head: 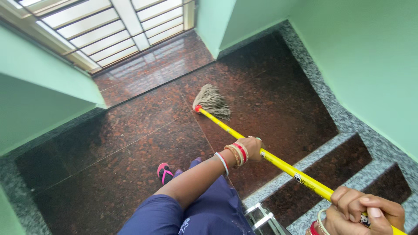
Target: The person is mopping a staircase using a long-handled mop, scrubbing the surface of several steps.
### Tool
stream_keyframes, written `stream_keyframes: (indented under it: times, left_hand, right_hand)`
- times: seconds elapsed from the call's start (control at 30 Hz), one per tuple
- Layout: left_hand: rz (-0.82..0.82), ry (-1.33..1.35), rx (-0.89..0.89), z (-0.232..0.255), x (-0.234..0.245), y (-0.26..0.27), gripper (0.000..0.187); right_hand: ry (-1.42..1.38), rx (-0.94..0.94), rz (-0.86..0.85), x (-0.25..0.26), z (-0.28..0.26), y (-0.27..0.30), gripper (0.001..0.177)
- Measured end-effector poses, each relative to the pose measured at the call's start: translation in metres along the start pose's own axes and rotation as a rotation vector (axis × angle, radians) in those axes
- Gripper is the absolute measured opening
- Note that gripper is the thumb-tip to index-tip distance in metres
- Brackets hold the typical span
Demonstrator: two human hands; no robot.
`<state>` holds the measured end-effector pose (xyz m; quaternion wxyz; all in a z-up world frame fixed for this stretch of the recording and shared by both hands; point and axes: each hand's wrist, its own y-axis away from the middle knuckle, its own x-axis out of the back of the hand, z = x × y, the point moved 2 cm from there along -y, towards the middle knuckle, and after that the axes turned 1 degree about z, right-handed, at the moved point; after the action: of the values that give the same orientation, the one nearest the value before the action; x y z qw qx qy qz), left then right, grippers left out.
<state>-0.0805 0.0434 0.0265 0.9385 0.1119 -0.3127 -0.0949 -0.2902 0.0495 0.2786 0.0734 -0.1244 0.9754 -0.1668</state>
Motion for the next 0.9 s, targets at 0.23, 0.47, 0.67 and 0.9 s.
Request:
stream_keyframes:
  times: [0.23,0.47,0.67,0.9]
  left_hand:
    - [0.243,0.014,0.263,-0.108,0.053,0.150,0.030]
    - [0.571,-0.019,0.555,-0.256,0.073,0.314,0.033]
    - [0.553,-0.071,0.958,-0.386,0.058,0.478,0.027]
    - [0.951,0.131,1.234,-0.437,-0.013,0.628,0.014]
  right_hand:
    - [-0.410,-0.035,-0.262,-0.126,0.046,0.032,0.020]
    - [-0.547,-0.194,-0.497,-0.316,0.092,0.104,0.017]
    - [-0.375,-0.264,-0.803,-0.438,0.120,0.228,0.019]
    - [-0.417,-0.316,-1.460,-0.499,0.110,0.323,0.025]
